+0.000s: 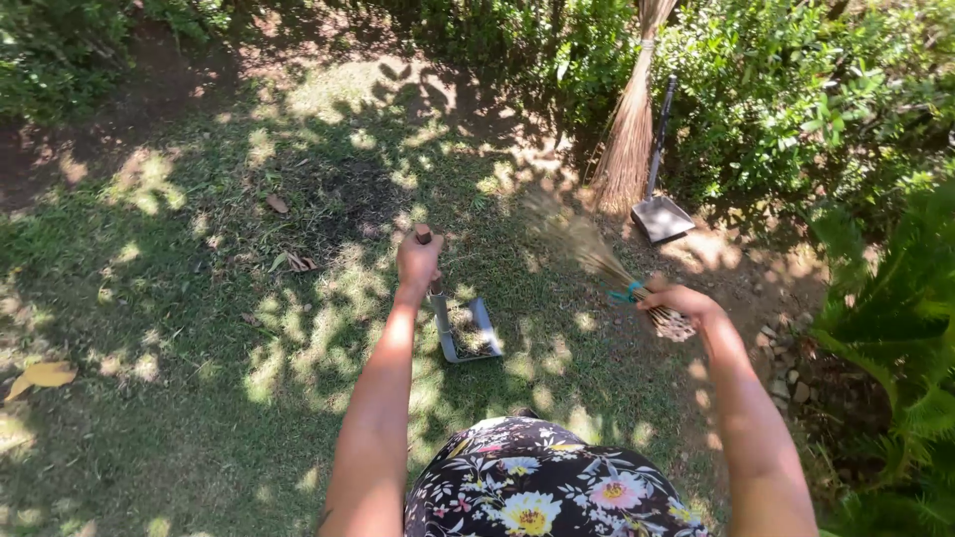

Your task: Sweeping a pile of dry leaves and twigs into a hand-held scoop using a twig broom.

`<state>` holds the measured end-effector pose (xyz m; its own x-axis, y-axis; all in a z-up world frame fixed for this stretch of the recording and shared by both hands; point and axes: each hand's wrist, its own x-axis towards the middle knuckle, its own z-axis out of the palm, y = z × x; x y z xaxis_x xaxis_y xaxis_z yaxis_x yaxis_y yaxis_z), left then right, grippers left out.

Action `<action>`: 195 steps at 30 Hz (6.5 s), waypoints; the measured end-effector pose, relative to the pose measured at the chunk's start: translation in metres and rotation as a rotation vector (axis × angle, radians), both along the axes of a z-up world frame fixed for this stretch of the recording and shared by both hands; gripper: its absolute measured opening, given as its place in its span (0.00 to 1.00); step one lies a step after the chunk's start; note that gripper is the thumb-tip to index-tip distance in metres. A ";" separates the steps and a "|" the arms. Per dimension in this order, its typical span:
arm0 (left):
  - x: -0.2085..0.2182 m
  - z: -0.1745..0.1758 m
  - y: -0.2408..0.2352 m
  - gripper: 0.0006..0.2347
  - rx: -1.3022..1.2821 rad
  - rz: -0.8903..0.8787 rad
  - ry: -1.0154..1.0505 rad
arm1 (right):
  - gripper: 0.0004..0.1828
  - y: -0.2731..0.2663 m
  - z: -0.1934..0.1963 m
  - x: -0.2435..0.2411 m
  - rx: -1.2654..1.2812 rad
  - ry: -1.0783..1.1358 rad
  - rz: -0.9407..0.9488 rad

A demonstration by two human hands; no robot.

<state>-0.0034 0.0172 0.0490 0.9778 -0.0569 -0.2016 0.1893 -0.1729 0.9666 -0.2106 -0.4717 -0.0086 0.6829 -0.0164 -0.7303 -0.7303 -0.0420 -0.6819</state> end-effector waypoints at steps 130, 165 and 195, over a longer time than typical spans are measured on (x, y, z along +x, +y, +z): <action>0.089 -0.079 0.168 0.11 0.512 0.299 -0.052 | 0.40 0.191 0.069 0.162 0.000 0.185 0.495; 0.063 -0.060 0.170 0.11 0.388 0.372 -0.055 | 0.46 0.156 0.099 0.222 -0.366 0.031 0.516; 0.066 -0.059 0.135 0.11 0.401 0.517 -0.019 | 0.48 0.060 0.087 0.314 -0.108 0.156 0.733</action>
